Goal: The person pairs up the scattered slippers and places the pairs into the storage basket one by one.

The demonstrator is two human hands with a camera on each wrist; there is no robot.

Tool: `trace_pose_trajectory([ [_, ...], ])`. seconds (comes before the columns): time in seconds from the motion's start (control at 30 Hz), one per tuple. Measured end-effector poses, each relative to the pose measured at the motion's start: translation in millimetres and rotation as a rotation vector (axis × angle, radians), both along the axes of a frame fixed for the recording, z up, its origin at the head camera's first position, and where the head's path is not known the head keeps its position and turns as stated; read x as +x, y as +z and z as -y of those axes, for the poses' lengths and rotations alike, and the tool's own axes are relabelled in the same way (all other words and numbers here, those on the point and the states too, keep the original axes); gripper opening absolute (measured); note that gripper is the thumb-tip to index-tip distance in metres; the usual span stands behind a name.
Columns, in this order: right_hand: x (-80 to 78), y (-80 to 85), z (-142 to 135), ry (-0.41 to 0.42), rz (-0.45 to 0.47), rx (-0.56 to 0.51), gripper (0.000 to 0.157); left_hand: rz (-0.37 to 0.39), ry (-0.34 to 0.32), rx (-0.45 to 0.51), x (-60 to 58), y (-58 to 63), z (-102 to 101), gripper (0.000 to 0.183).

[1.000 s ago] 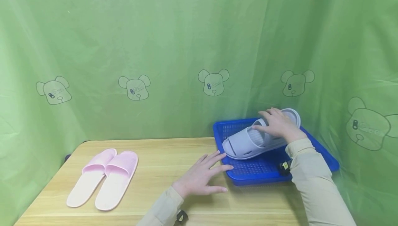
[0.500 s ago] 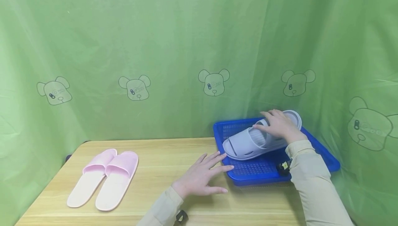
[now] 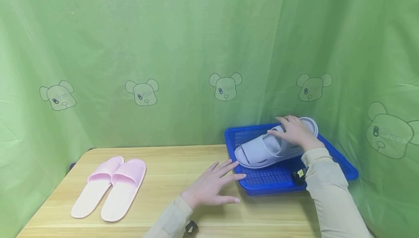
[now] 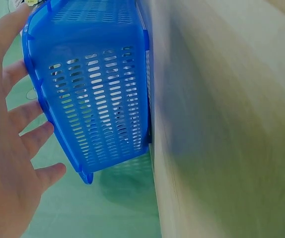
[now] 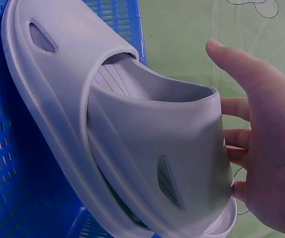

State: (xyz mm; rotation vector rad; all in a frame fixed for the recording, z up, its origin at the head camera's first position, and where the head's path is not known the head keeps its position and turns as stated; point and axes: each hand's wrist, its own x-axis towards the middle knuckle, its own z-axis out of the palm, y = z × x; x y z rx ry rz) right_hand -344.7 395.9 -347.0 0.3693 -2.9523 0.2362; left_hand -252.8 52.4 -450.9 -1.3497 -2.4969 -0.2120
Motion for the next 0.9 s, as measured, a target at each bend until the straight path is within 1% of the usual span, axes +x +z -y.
trace_pose_trajectory([
  [0.27, -4.4, -5.6, -7.7, 0.009, 0.028, -0.045, 0.083, 0.053, -0.007, 0.010, -0.3, 1.7, 0.4, 0.069],
  [0.47, -5.5, -7.3, -11.7, 0.020, 0.047, -0.090, 0.080, 0.089, 0.000, 0.038, -4.1, 1.7, 2.5, 0.065],
  [0.6, -6.1, -6.6, -12.1, 0.031, 0.057, -0.109, 0.078, 0.102, -0.001, 0.044, -5.1, 2.9, 4.2, 0.064],
  [0.9, -4.2, -6.8, -13.0, 0.025, 0.104, -0.134, 0.078, 0.116, -0.006, 0.067, -5.1, 5.0, 6.6, 0.062],
])
